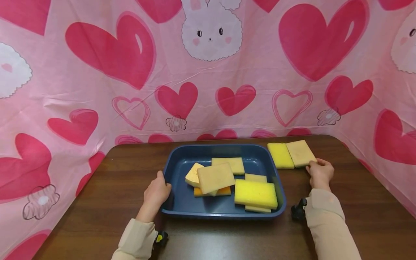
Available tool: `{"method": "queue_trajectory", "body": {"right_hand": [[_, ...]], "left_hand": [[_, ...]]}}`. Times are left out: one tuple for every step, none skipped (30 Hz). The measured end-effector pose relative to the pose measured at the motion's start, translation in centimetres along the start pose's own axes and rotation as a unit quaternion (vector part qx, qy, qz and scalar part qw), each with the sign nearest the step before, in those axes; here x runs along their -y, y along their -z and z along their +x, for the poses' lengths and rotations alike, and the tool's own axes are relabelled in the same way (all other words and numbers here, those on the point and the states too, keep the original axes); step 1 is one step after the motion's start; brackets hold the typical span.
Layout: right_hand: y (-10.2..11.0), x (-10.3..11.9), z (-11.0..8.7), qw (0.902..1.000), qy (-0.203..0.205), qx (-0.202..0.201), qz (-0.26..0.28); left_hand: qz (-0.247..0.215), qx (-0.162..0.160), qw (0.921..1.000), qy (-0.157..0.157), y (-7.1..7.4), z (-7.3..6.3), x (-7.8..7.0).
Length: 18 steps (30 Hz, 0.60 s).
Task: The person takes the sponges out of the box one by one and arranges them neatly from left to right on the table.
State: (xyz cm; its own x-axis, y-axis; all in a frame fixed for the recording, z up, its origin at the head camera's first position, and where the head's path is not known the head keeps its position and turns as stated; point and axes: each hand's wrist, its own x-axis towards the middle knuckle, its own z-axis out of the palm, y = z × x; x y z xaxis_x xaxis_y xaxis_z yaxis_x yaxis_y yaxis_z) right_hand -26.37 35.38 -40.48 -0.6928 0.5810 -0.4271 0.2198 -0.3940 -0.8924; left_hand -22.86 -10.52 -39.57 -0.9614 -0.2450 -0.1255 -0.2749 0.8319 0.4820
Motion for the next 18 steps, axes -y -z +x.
{"method": "queue_trajectory", "body": {"right_hand": [[0.00, 0.00, 0.02, 1.0000, -0.001, 0.001, 0.001], [-0.01, 0.00, 0.04, 1.0000, -0.002, 0.003, 0.001], [-0.03, 0.00, 0.07, 1.0000, -0.004, 0.003, 0.002], [-0.04, 0.00, 0.09, 1.0000, -0.005, 0.004, 0.003], [-0.06, 0.00, 0.09, 1.0000, -0.005, 0.005, 0.002], [-0.08, 0.01, 0.08, 1.0000, -0.007, 0.005, 0.003], [-0.09, -0.01, 0.06, 1.0000, -0.006, 0.006, 0.001], [-0.10, -0.03, 0.04, 1.0000, -0.005, 0.008, 0.000], [-0.11, -0.03, 0.02, 0.9999, -0.005, 0.009, -0.003], [-0.11, -0.05, 0.01, 0.9999, -0.006, 0.010, -0.008], [-0.11, -0.07, -0.02, 0.9998, -0.006, 0.011, -0.012], [-0.11, -0.09, -0.06, 0.9998, -0.005, 0.012, -0.016], [-0.09, -0.12, -0.09, 0.9997, -0.005, 0.013, -0.022], [-0.08, -0.13, -0.12, 0.9995, -0.007, 0.012, -0.028], [-0.08, -0.13, -0.14, 0.9994, -0.008, 0.011, -0.033], [-0.05, -0.15, -0.16, 0.9991, -0.008, 0.009, -0.040], [-0.02, -0.19, -0.18, 0.9990, -0.007, 0.009, -0.044], [0.02, -0.22, -0.20, 0.9988, -0.006, 0.009, -0.047]], "left_hand": [[0.000, 0.000, 1.0000, -0.001, -0.02, 0.02, 0.01], [0.001, -0.001, 1.0000, -0.001, -0.03, 0.04, 0.02], [0.002, -0.001, 1.0000, -0.001, -0.06, 0.05, 0.03], [0.003, -0.002, 1.0000, -0.002, -0.06, 0.06, 0.03], [0.004, -0.003, 1.0000, -0.002, -0.06, 0.07, 0.04], [0.004, -0.003, 1.0000, -0.002, -0.06, 0.07, 0.04], [0.004, -0.003, 1.0000, -0.003, -0.07, 0.08, 0.04], [0.004, -0.003, 1.0000, -0.003, -0.07, 0.08, 0.06], [0.003, -0.004, 1.0000, -0.003, -0.08, 0.08, 0.07], [0.002, -0.004, 1.0000, -0.003, -0.07, 0.09, 0.08], [0.002, -0.004, 1.0000, -0.004, -0.06, 0.09, 0.10], [0.001, -0.003, 1.0000, -0.004, -0.05, 0.09, 0.11], [0.001, -0.004, 1.0000, -0.004, -0.04, 0.10, 0.12], [0.000, -0.003, 1.0000, -0.004, -0.04, 0.10, 0.13], [0.000, -0.003, 1.0000, -0.004, -0.04, 0.10, 0.13], [0.000, -0.003, 1.0000, -0.004, -0.04, 0.11, 0.12], [0.000, -0.002, 1.0000, -0.004, -0.06, 0.10, 0.10], [0.000, -0.002, 1.0000, -0.004, -0.07, 0.11, 0.09]]}}
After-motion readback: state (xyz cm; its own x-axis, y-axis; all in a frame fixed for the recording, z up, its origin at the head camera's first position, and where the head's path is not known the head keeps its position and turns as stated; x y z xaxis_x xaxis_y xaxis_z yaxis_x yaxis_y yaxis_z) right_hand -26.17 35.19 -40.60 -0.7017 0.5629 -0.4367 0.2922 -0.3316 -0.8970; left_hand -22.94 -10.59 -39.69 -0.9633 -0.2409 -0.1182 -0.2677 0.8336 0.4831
